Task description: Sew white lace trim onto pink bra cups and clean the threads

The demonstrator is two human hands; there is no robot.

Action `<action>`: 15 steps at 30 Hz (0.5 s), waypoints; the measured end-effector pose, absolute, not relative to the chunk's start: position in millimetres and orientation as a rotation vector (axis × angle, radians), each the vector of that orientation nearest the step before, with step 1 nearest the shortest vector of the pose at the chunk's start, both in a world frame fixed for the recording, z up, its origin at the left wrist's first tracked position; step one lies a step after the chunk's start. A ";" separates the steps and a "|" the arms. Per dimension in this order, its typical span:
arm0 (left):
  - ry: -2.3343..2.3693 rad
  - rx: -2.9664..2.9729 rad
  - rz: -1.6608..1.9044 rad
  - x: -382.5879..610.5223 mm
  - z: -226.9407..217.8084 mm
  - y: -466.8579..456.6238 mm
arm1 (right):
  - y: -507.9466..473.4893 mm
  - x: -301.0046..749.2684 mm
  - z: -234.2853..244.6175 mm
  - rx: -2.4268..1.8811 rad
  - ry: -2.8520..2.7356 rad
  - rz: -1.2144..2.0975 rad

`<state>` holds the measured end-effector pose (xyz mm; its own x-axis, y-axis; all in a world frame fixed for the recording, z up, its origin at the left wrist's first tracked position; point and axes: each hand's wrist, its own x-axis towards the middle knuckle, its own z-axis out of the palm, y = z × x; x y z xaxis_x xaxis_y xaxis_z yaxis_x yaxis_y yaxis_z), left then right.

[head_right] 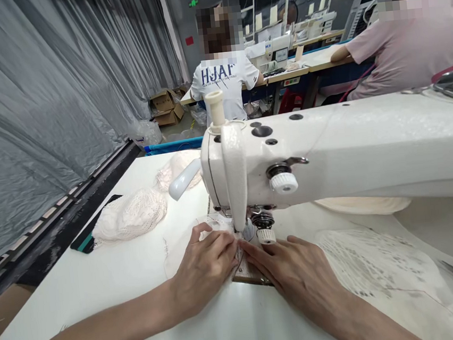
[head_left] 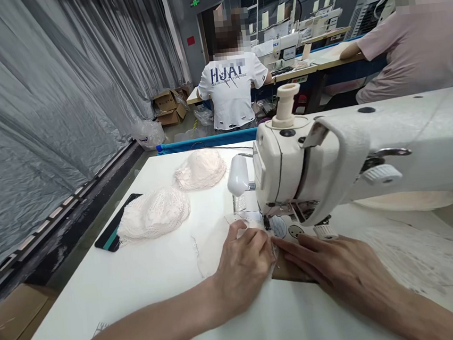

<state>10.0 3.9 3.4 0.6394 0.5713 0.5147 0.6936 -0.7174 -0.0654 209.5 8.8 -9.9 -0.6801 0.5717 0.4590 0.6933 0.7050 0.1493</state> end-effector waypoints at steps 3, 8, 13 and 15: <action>-1.063 -2.584 -0.671 12.5 1.4 5.0 | 10.4 209.5 -13.0 -1.010 -2.526 -0.423; -1.170 -2.547 -0.641 17.2 -0.1 -1.2 | 11.0 210.1 -13.8 -1.023 -2.519 -0.336; -1.232 -2.527 -0.600 23.3 -2.7 4.7 | 12.0 210.9 -12.8 -1.006 -2.526 -0.202; -1.346 -2.542 -0.513 21.8 1.9 9.1 | 12.4 208.8 -9.6 -1.047 -2.511 -0.160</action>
